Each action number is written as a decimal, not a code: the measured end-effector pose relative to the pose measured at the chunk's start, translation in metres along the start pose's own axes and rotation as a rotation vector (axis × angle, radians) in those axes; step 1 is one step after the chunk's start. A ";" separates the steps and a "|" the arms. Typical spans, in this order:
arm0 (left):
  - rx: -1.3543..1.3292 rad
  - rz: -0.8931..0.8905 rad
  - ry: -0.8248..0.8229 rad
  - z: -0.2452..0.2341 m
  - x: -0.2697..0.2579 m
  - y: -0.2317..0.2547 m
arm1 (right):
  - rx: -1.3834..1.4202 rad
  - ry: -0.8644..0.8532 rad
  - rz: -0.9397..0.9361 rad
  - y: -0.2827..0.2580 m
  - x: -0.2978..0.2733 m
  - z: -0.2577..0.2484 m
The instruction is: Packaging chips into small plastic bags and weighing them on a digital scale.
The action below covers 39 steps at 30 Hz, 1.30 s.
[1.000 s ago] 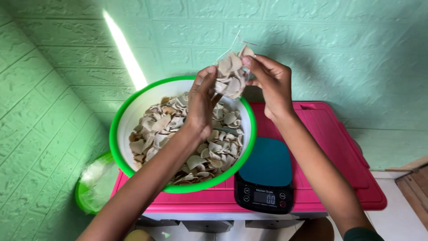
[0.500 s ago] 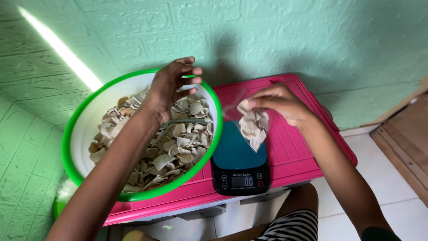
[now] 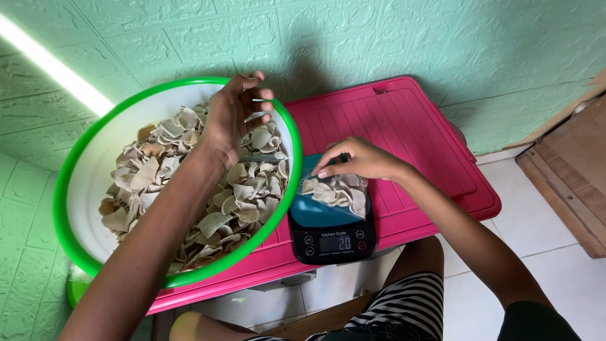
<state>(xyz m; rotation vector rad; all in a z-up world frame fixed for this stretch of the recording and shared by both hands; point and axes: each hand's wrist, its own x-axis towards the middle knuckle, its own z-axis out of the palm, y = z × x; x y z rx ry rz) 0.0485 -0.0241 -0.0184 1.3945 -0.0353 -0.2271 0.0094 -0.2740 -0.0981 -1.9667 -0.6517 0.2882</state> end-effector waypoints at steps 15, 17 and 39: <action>-0.196 -0.039 0.081 0.008 -0.015 0.011 | 0.132 0.155 0.180 0.026 0.018 -0.021; -0.198 -0.035 0.083 0.008 -0.016 0.015 | 0.180 0.232 0.134 0.045 0.022 -0.032; -0.270 0.025 0.461 -0.037 -0.010 0.020 | 0.049 0.241 0.013 0.057 0.006 -0.012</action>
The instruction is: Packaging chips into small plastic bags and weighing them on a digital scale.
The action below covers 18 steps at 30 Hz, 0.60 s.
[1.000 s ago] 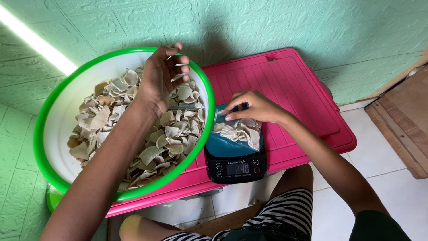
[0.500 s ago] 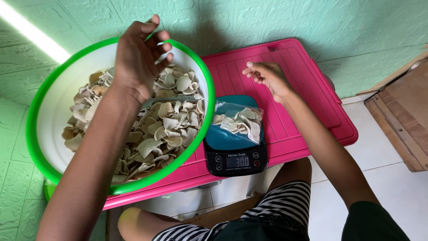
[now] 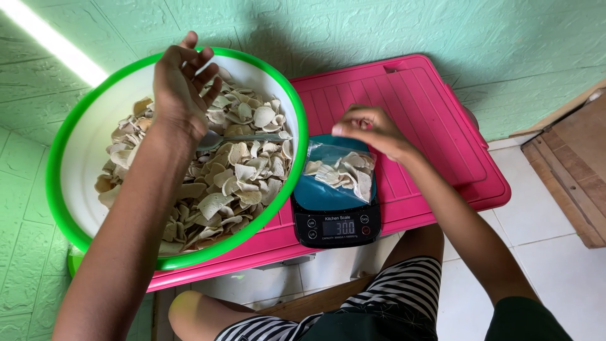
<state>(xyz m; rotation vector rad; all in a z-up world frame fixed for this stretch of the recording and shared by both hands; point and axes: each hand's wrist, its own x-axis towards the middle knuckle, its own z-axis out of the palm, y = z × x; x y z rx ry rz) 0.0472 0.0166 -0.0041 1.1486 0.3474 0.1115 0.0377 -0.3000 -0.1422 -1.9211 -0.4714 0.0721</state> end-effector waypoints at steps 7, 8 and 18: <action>-0.012 -0.047 -0.075 0.009 -0.006 -0.009 | -0.185 -0.112 -0.248 -0.009 -0.003 0.008; -0.025 -0.063 -0.069 0.010 -0.008 -0.010 | -0.156 -0.134 -0.205 -0.008 -0.003 0.006; -0.132 -0.091 -0.093 0.006 -0.003 -0.012 | 0.609 0.022 -0.108 0.016 -0.002 -0.029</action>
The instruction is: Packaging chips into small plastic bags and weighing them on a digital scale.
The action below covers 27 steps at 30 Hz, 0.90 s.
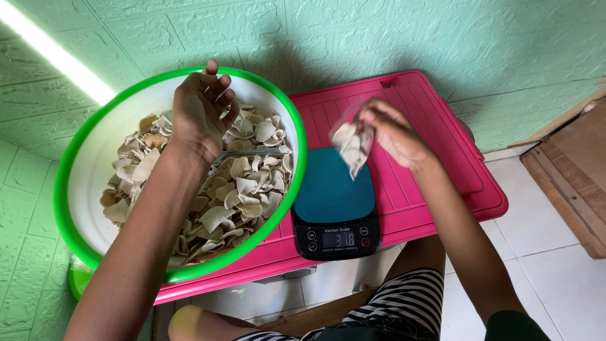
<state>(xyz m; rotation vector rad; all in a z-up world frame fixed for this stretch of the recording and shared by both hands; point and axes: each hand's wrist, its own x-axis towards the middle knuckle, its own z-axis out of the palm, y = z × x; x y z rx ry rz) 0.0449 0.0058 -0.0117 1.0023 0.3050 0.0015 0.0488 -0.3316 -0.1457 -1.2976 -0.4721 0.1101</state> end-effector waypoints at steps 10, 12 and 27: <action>0.122 0.025 -0.165 -0.008 0.009 -0.010 | -0.016 0.673 -0.488 -0.008 0.015 -0.044; 0.130 -0.004 -0.158 -0.006 0.007 -0.012 | 0.008 0.732 -0.548 -0.018 0.012 -0.036; 0.468 0.567 -0.247 0.025 -0.068 0.036 | 0.041 1.146 -0.320 -0.027 0.011 -0.070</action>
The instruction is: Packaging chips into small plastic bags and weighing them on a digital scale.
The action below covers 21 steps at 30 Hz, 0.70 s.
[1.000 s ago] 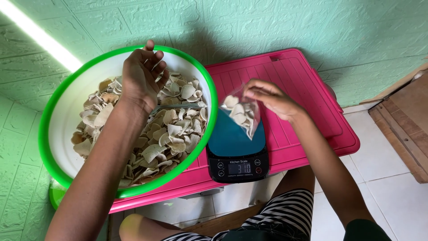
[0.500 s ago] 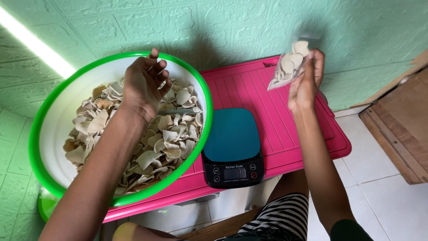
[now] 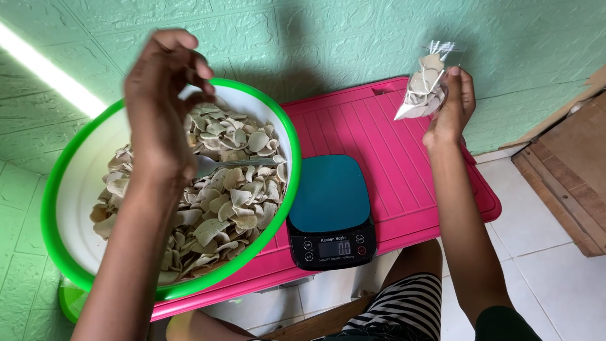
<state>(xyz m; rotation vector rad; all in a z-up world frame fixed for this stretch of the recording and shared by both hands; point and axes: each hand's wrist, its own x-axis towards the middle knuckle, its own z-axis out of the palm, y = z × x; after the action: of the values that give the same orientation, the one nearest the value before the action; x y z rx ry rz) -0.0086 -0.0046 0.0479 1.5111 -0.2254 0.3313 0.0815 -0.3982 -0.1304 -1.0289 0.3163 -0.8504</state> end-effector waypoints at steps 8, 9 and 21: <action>0.560 0.368 0.105 0.001 -0.139 0.024 | -0.048 0.032 0.064 0.002 0.006 -0.002; 0.709 0.350 0.314 0.007 -0.170 0.014 | -0.052 0.043 0.082 0.002 0.006 -0.003; 1.303 1.255 -0.324 -0.099 -0.232 -0.213 | -0.058 0.031 0.081 0.007 0.009 0.011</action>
<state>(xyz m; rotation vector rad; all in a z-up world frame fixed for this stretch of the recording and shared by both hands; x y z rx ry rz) -0.1565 0.0707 -0.2370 2.5254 -1.4476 1.4194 0.0973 -0.3962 -0.1298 -1.0503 0.4081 -0.7880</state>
